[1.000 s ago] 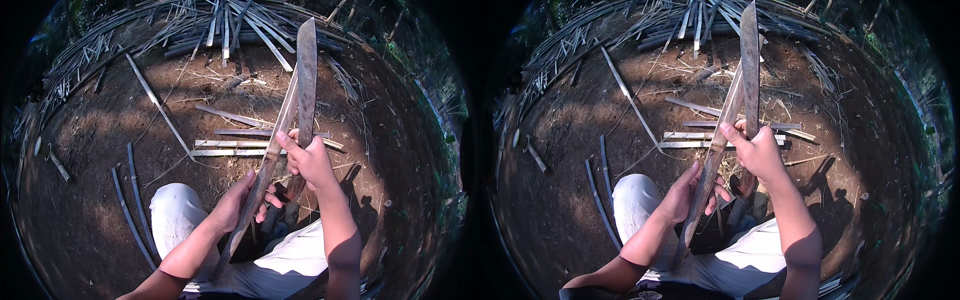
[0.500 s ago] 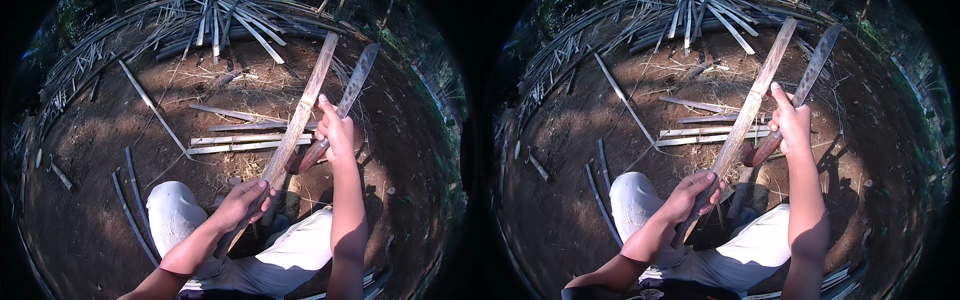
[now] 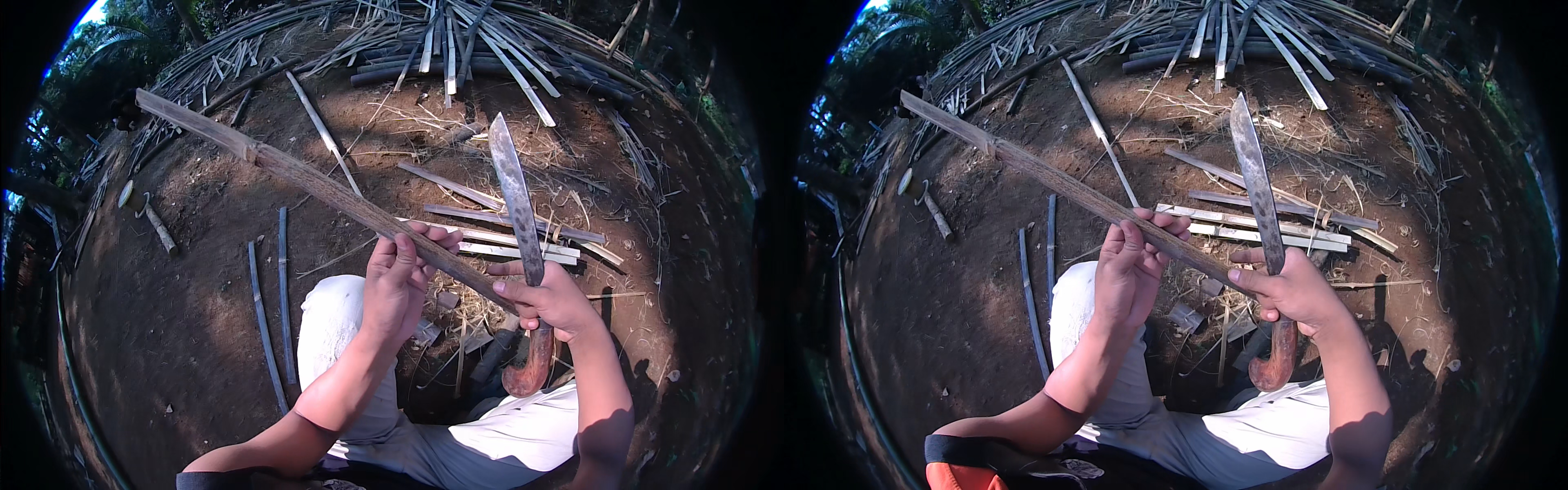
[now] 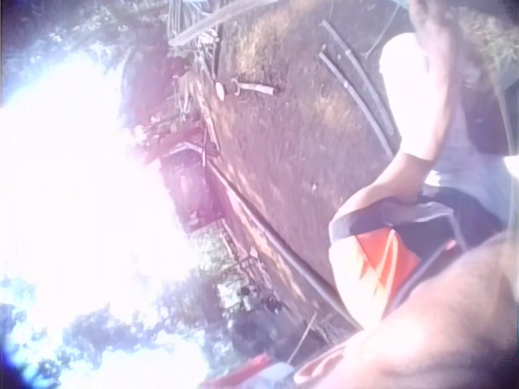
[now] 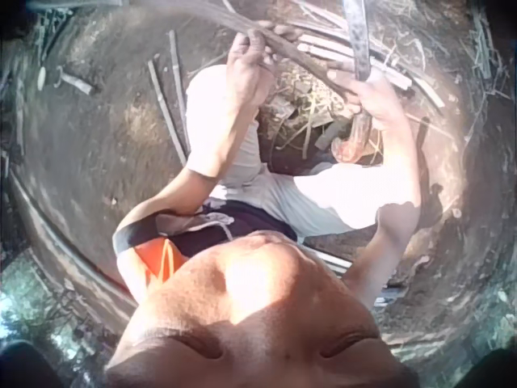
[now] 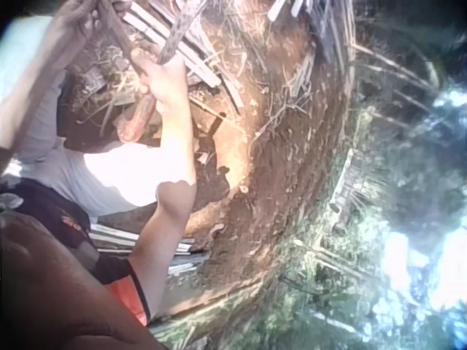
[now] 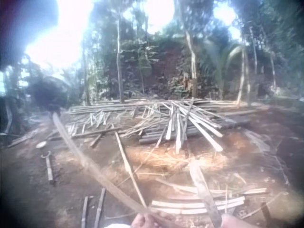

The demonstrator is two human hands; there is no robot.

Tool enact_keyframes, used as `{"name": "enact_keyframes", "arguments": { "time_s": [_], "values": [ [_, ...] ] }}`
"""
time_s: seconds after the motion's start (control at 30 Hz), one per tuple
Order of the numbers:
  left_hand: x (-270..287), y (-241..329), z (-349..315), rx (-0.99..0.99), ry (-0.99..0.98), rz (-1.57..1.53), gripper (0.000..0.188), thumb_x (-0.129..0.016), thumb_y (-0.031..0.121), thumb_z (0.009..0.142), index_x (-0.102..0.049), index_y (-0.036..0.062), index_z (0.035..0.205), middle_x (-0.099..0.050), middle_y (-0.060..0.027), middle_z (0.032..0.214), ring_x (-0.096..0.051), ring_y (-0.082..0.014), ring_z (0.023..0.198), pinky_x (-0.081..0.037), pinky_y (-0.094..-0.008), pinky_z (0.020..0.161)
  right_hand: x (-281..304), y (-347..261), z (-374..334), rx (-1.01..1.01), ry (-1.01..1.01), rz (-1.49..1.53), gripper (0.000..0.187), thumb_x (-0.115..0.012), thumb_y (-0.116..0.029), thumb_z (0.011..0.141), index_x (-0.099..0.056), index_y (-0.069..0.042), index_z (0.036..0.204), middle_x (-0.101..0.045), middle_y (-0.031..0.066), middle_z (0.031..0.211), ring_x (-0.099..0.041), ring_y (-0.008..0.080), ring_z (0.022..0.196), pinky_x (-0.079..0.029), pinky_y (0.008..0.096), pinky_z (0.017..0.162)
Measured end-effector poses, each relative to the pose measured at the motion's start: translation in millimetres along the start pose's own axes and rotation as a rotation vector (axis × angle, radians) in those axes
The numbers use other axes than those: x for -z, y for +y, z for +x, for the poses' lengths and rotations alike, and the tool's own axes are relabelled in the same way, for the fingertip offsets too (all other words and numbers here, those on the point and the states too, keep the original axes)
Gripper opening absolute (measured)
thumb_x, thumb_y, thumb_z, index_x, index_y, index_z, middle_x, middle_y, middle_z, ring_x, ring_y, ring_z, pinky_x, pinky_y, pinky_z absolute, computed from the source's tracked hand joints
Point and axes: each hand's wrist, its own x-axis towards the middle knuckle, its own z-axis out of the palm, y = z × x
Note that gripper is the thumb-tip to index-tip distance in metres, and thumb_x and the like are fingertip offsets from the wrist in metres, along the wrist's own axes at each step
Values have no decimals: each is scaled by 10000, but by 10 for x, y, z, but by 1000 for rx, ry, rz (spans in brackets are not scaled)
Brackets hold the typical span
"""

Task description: The person sits on the ground and uses a machete to shave and shape a piece of wood. They repeatedly strike the wood to remove thin strips, rotating the piece to work on different sides. The person occasionally pauses to inspect the wood's surface before continuing to shave it.

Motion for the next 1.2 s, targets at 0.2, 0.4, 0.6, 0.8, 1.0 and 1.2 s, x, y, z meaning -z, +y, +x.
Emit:
{"name": "enact_keyframes", "arguments": {
  "time_s": [0.2,0.4,0.6,0.8,1.0,1.2],
  "values": [
    [-194,147,-13,-44,23,60,287,-424,241,1044,-504,31,1222,-582,-179,1249,-588,-323,1174,-492,-415,989,-108,177,147,273,205,-390,220,-726,-152,874,-669,25,990,-506,-25,570,-395,51,486,-327,265,485],
    [2,294,-222,174,92,849,249,-514,183,1009,-560,-16,1151,-670,-168,1108,-668,-237,1018,-527,-332,846,38,78,184,424,407,-419,175,-724,-136,871,-679,-21,995,-435,-52,506,-362,46,472,-300,278,463],
    [-29,924,-591,-837,-375,2008,384,-770,210,804,-615,112,1142,-611,-141,1120,-603,-296,1044,-502,-411,859,181,19,126,381,463,-527,171,-747,-93,840,-686,-27,985,-381,-92,519,-318,32,479,-272,263,463],
    [106,1358,-97,-590,-661,2557,490,-687,168,840,-504,45,1278,-556,-108,1022,-563,-268,945,-466,-406,840,141,-126,109,285,342,-543,156,-727,-129,866,-697,-6,958,-419,-81,552,-357,37,508,-320,269,491],
    [19,1289,-139,153,-529,2009,353,-522,311,998,-549,-9,1144,-588,-171,782,-604,-315,690,-469,-421,625,151,-80,223,722,639,-438,289,-641,-246,939,-605,-57,1155,-450,-35,523,-408,77,472,-318,284,455],
    [-106,891,-204,720,-286,1240,409,-377,433,1046,-559,68,1014,-417,41,717,-401,-60,577,-355,-242,506,12,-63,144,875,668,-553,261,-569,-305,982,-484,-79,1083,-568,110,558,-641,287,508,-412,394,429]
  ]
}}
